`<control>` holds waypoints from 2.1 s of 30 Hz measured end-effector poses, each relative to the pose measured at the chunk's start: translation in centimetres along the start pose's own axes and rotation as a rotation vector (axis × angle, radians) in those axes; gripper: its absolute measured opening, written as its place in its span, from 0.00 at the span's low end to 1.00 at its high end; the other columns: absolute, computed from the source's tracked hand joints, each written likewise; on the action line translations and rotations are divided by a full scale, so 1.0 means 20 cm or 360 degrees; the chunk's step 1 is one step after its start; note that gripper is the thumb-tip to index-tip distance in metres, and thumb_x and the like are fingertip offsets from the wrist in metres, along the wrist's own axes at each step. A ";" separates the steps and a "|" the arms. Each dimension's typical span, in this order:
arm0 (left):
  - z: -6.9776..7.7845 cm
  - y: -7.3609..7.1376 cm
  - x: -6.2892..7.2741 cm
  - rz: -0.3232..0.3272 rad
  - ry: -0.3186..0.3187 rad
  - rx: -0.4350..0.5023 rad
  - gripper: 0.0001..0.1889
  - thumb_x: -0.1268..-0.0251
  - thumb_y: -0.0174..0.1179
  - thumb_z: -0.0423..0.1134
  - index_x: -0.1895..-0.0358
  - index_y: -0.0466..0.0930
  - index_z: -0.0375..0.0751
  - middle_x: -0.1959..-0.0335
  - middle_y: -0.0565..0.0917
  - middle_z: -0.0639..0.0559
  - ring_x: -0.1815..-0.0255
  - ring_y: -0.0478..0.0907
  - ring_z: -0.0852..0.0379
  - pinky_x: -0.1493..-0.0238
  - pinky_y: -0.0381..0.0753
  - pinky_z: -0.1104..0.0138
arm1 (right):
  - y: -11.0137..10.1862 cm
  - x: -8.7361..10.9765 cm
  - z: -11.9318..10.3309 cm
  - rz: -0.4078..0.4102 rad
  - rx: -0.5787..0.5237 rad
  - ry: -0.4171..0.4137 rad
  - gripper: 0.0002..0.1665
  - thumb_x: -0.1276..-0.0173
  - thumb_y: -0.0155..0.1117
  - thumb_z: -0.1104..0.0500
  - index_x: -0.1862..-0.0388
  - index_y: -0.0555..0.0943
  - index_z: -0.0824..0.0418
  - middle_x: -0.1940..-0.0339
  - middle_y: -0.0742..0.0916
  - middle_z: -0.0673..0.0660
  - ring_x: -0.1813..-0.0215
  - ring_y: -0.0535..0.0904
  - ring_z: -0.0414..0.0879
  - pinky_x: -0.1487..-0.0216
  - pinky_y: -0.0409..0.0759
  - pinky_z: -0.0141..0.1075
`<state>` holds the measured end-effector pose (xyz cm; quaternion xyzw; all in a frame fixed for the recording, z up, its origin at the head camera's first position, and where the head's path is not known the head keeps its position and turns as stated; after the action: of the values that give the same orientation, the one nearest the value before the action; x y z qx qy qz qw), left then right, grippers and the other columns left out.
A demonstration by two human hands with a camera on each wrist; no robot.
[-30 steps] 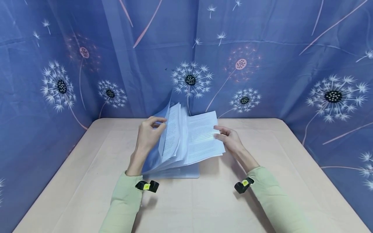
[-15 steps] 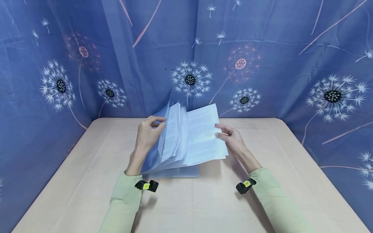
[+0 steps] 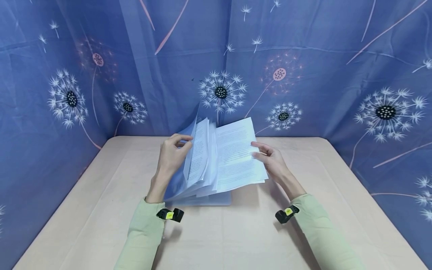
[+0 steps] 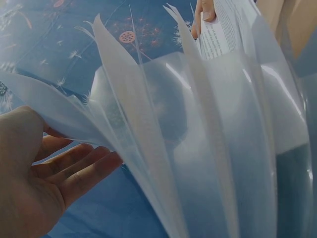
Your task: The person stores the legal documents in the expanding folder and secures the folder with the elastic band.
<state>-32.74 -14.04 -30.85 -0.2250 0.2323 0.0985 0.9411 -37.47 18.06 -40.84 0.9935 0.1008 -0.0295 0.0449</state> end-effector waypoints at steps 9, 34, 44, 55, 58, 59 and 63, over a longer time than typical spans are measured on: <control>0.00 0.00 0.00 0.0000 0.0022 -0.0008 0.11 0.38 0.58 0.33 0.57 0.89 0.38 0.57 0.87 0.45 0.61 0.87 0.46 0.63 0.85 0.58 | 0.06 -0.04 0.05 0.0026 0.0044 0.0006 0.31 0.31 0.62 0.68 0.29 0.69 0.69 0.58 0.87 0.49 0.59 0.86 0.40 0.57 0.85 0.33; 0.01 0.00 0.00 0.0018 0.0038 -0.0003 0.11 0.39 0.58 0.33 0.58 0.89 0.39 0.57 0.87 0.46 0.63 0.87 0.50 0.67 0.82 0.68 | 0.23 -0.10 0.12 0.0012 0.0145 -0.0060 0.35 0.33 0.61 0.71 0.28 0.63 0.71 0.58 0.86 0.56 0.62 0.85 0.36 0.59 0.83 0.30; 0.01 0.00 0.00 0.0021 0.0033 -0.0002 0.12 0.38 0.58 0.33 0.57 0.89 0.38 0.56 0.87 0.46 0.63 0.87 0.49 0.67 0.82 0.69 | 0.27 -0.10 0.13 0.0045 0.0440 -0.0029 0.27 0.26 0.56 0.63 0.29 0.71 0.64 0.47 0.83 0.71 0.64 0.81 0.35 0.65 0.80 0.27; 0.00 0.00 0.00 0.0018 0.0029 0.0004 0.12 0.38 0.58 0.33 0.57 0.89 0.36 0.56 0.86 0.46 0.62 0.87 0.49 0.65 0.83 0.65 | 0.34 -0.08 0.14 -0.0137 0.0409 -0.0018 0.29 0.28 0.56 0.67 0.29 0.69 0.69 0.55 0.84 0.64 0.71 0.78 0.41 0.70 0.79 0.34; 0.00 0.00 0.00 0.0019 0.0025 0.0004 0.11 0.38 0.58 0.33 0.57 0.89 0.38 0.56 0.86 0.46 0.62 0.87 0.49 0.65 0.83 0.65 | 0.37 -0.08 0.15 -0.0168 0.0421 -0.0014 0.30 0.29 0.57 0.68 0.29 0.69 0.69 0.56 0.84 0.63 0.72 0.77 0.42 0.72 0.78 0.33; 0.00 0.00 0.00 0.0019 0.0026 0.0003 0.11 0.38 0.58 0.33 0.57 0.89 0.38 0.57 0.86 0.46 0.62 0.87 0.50 0.65 0.83 0.65 | 0.37 -0.08 0.15 -0.0173 0.0431 -0.0009 0.30 0.29 0.57 0.68 0.29 0.69 0.68 0.57 0.85 0.63 0.72 0.78 0.42 0.73 0.79 0.33; 0.00 0.00 0.00 0.0021 0.0026 0.0006 0.11 0.38 0.58 0.33 0.57 0.89 0.39 0.57 0.86 0.46 0.62 0.87 0.50 0.64 0.83 0.64 | 0.39 -0.09 0.16 -0.0184 0.0495 0.0005 0.29 0.30 0.59 0.67 0.29 0.70 0.67 0.55 0.85 0.66 0.72 0.79 0.45 0.73 0.79 0.34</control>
<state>-32.73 -13.95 -30.80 -0.2225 0.2417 0.1025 0.9389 -37.76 9.79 -43.18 0.9810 0.1522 -0.0456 -0.1113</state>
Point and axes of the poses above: each hand's wrist, its own x-axis away from the middle knuckle, its own y-axis out of the palm, z = x × y, the point moved 9 cm from there along -x, towards the middle knuckle
